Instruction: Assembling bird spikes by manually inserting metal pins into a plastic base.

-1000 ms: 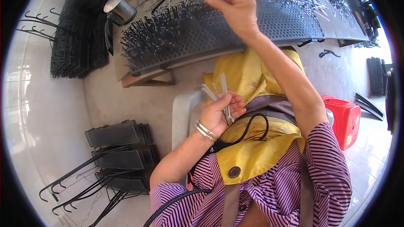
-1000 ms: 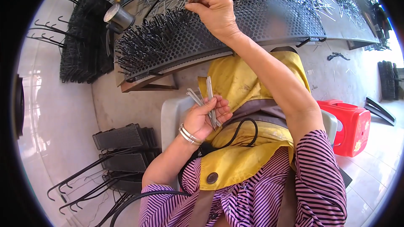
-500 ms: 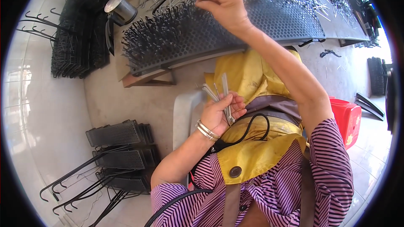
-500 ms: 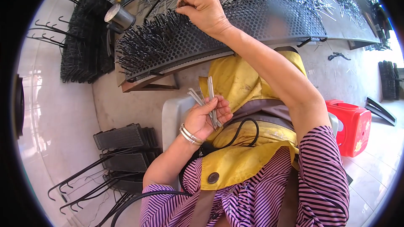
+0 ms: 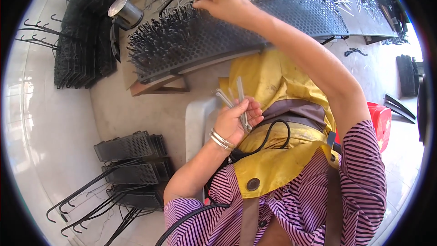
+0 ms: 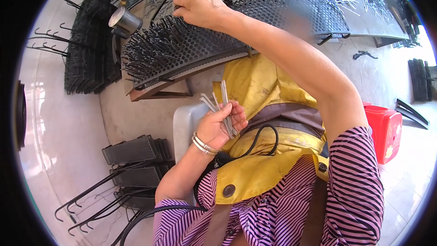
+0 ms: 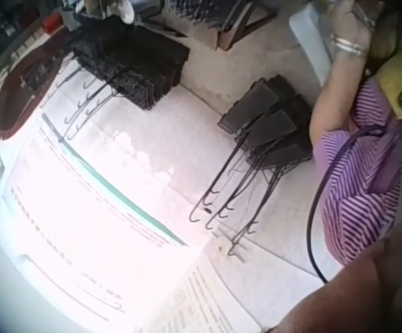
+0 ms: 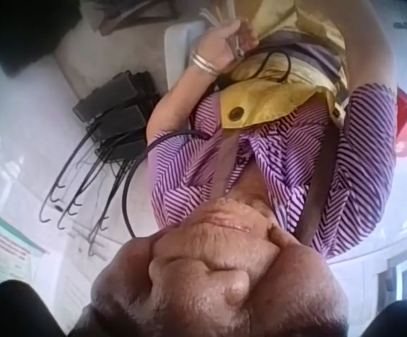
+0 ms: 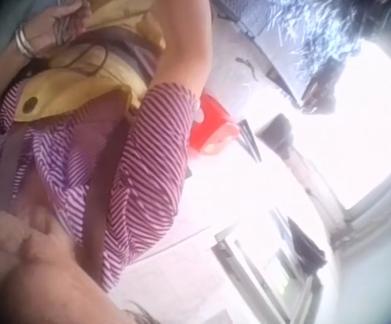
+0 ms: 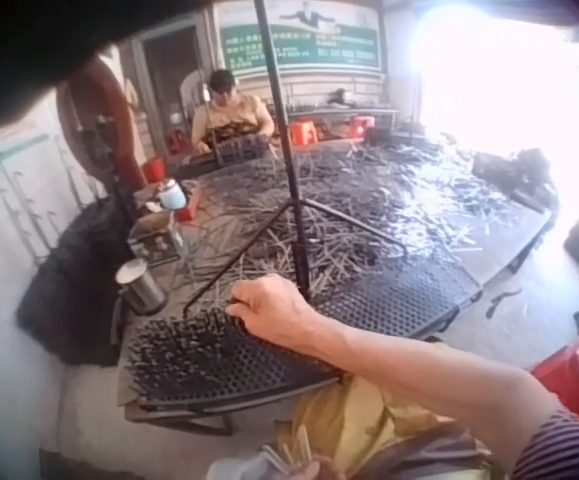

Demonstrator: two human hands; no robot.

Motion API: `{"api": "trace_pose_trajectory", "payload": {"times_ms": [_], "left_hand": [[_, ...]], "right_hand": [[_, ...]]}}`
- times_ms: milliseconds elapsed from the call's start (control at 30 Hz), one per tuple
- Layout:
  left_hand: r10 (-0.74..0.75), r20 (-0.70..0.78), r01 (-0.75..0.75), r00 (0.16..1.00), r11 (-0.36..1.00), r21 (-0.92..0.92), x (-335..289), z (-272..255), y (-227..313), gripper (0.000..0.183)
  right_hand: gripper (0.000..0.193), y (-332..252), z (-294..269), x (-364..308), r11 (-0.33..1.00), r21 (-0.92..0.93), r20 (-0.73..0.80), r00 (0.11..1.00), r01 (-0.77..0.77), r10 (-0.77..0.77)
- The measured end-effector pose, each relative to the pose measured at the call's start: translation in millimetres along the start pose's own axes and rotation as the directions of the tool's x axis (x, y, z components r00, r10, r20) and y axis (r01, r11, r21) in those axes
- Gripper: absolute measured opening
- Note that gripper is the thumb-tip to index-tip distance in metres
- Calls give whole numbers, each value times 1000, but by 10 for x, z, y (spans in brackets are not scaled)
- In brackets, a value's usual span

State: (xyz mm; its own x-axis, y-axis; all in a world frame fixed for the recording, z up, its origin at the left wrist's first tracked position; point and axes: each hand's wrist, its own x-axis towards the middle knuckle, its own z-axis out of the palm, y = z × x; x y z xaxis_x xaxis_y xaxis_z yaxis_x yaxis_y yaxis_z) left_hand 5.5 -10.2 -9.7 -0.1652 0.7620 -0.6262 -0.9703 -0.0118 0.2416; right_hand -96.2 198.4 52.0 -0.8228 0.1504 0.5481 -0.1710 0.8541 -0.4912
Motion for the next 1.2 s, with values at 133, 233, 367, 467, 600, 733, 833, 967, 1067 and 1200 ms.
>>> {"api": "trace_pose_trajectory", "payload": {"times_ms": [133, 233, 367, 467, 600, 733, 833, 967, 1067, 1200], "left_hand": [[9, -17, -9, 1000, 1000, 5, -14, 1, 8, 15], [8, -22, -8, 1000, 1000, 1, -17, -4, 13, 15], [3, -20, -3, 1000, 1000, -5, -23, 20, 17, 15], [9, -21, -9, 1000, 1000, 1, -29, 17, 23, 15], [8, -23, -8, 1000, 1000, 4, -20, 18, 17, 15], [11, -20, -11, 1000, 1000, 4, -19, 21, 20, 15], [15, -16, -15, 1000, 1000, 10, -20, 16, 18, 16], [7, -8, -6, 1000, 999, 41, -25, -11, 22, 16], [8, -7, -8, 1000, 999, 45, -14, -23, 18, 16], [1, -4, -1, 1000, 998, 59, -9, -13, 24, 16]], "right_hand": [[14, -62, 34, 61, 999, -14, -26, 999, -44, 43], [12, -61, 30, 66, 997, 30, -64, 996, -66, 67], [11, -60, 13, 48, 998, 48, -142, 988, -50, 56], [11, -30, 48, 80, 996, 93, -124, 992, -11, 23], [11, 22, 89, 97, 997, 79, -128, 992, -13, 23], [7, 52, 101, 56, 998, 33, -172, 984, 57, -51], [7, 65, 96, 64, 997, 22, -143, 987, 80, -76], [10, 68, 91, 94, 989, 60, -90, 988, 134, -128], [12, 23, 125, 116, 985, 75, -154, 977, 157, -144], [14, 9, 139, 129, 984, 74, -161, 975, 165, -151]]}}
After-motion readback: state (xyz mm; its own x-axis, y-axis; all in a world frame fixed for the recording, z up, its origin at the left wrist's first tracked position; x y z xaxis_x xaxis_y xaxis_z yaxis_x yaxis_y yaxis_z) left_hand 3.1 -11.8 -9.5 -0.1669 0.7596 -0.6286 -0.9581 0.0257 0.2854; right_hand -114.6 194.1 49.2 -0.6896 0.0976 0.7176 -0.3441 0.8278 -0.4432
